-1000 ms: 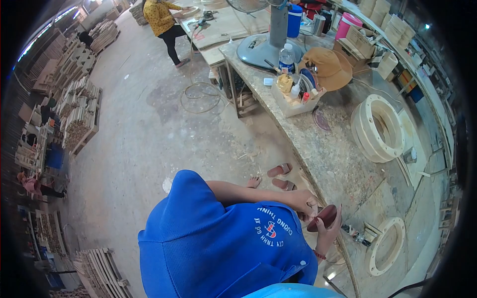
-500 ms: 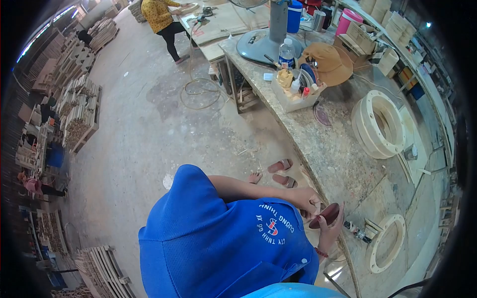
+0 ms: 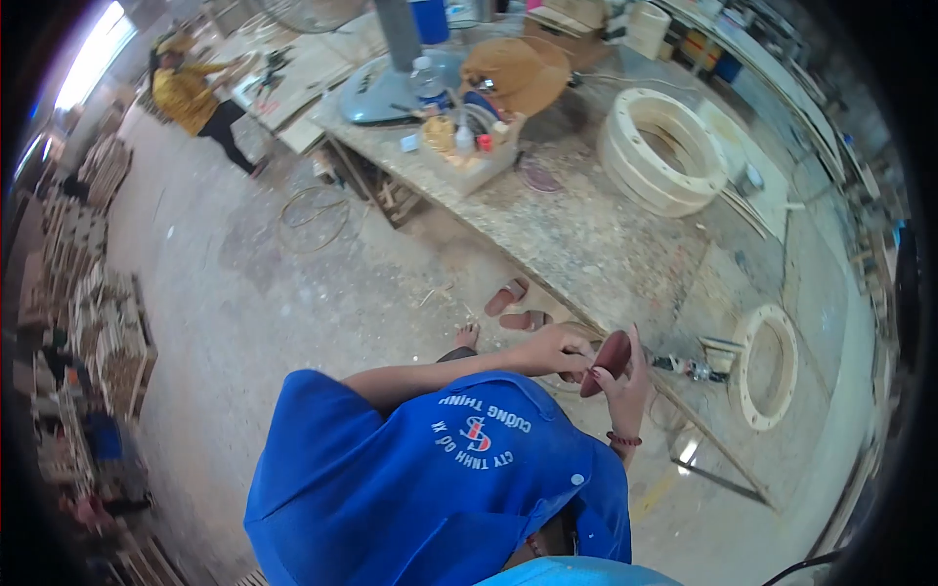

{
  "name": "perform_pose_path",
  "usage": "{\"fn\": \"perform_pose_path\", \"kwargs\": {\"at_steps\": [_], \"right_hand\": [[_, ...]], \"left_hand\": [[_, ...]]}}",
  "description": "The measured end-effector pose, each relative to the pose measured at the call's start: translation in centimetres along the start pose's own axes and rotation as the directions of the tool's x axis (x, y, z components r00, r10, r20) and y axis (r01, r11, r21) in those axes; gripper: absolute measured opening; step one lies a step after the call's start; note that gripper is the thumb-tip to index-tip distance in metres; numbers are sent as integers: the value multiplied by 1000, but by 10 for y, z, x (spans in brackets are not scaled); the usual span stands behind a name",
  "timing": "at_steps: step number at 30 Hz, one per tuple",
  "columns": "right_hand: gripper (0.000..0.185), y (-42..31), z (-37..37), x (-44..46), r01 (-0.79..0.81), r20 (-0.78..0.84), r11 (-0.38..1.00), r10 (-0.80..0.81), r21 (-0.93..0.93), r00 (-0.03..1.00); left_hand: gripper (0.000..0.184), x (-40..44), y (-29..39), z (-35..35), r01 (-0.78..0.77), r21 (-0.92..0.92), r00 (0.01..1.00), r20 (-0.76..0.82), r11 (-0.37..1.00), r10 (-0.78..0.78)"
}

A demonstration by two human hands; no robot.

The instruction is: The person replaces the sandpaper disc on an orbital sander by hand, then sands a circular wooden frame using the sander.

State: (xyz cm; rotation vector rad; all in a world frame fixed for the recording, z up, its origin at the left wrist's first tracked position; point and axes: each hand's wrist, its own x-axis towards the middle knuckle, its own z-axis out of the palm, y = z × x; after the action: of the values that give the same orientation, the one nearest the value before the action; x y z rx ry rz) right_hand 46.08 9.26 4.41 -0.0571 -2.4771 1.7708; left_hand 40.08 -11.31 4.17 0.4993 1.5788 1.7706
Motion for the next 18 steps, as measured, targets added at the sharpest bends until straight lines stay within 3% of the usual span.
{"fn": "perform_pose_path", "kwargs": {"at_steps": [4, 18], "right_hand": [[93, 5, -2, -3, 18, -44, 991, -24, -132, 999], [95, 17, -3, -10, 32, -95, 984, -49, -173, 994]], "left_hand": [[26, 0, 1, -4, 24, -223, 1000, 15, 975, -21], [31, 2, 7, -6, 93, -186, 995, 46, 978, -86]]}}
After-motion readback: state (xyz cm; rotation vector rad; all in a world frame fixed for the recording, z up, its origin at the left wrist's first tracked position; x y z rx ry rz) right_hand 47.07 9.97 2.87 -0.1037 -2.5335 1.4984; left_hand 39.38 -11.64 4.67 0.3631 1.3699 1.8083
